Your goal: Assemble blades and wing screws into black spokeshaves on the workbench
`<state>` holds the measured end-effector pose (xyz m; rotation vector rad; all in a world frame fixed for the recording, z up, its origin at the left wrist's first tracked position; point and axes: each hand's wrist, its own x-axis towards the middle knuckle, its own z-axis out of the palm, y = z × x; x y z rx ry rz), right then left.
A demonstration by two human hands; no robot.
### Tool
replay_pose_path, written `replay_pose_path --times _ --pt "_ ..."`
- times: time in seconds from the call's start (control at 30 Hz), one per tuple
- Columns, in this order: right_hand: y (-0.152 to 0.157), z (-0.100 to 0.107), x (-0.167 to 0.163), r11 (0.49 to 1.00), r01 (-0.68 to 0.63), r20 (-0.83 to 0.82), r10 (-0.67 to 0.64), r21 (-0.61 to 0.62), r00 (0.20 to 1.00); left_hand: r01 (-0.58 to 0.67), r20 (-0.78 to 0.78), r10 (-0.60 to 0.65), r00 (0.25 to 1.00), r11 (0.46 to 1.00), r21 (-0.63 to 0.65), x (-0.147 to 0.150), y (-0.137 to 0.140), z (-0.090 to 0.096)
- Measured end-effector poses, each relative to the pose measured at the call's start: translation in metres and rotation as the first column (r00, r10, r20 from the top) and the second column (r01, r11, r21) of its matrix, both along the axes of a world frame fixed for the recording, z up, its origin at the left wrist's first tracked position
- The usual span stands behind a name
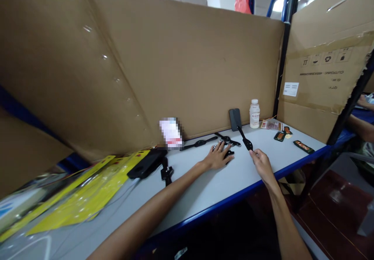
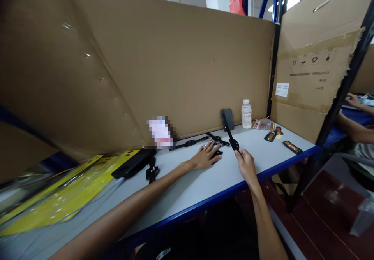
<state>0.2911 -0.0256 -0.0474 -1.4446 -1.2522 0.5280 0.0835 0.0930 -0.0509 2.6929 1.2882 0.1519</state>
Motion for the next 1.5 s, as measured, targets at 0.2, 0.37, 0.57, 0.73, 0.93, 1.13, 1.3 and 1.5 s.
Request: replay_pose_path --times 0.2,0.37,0.57,0.73,0.93,1.13,1.3,1.5 --pt "0.0 0.001 0.002 0.999 -0.017 0.118 0.022 -0.046 0.993 -0.013 -0.035 0.012 0.999 0.999 -0.047 -0.036 -0.019 0.007" --pt "-0.007 0.004 -0.007 0.993 -0.045 0.286 0.075 -0.111 0.955 -0.066 -0.077 0.062 0.995 0.996 -0.056 -0.095 -0.039 0.006" --pt "-0.022 0.017 -0.027 0.96 0.056 0.766 0.182 -0.273 0.617 -0.132 -0.17 0.133 0.976 0.991 0.018 -0.154 -0.049 0.004" --pt "-0.03 0.024 -0.036 0.955 0.072 0.826 0.21 -0.288 0.523 -0.155 -0.273 0.205 0.94 0.969 0.194 -0.168 -0.043 0.014" --pt "-0.032 0.023 -0.036 0.961 0.037 0.808 0.21 -0.275 0.55 0.042 -0.09 -0.027 0.996 0.983 0.178 -0.105 0.0 0.029" --pt "-0.03 0.024 -0.033 0.959 -0.003 0.773 0.229 -0.282 0.592 0.144 0.006 -0.145 0.989 0.986 0.08 -0.029 0.041 0.02" --pt "-0.028 0.023 -0.03 0.959 -0.003 0.773 0.232 -0.285 0.59 0.104 0.049 -0.104 0.993 0.994 -0.014 -0.041 0.04 0.025" --pt "-0.024 0.024 -0.027 0.947 0.029 0.757 0.235 -0.318 0.61 -0.002 0.08 0.012 0.997 0.993 -0.12 -0.112 0.002 0.042"
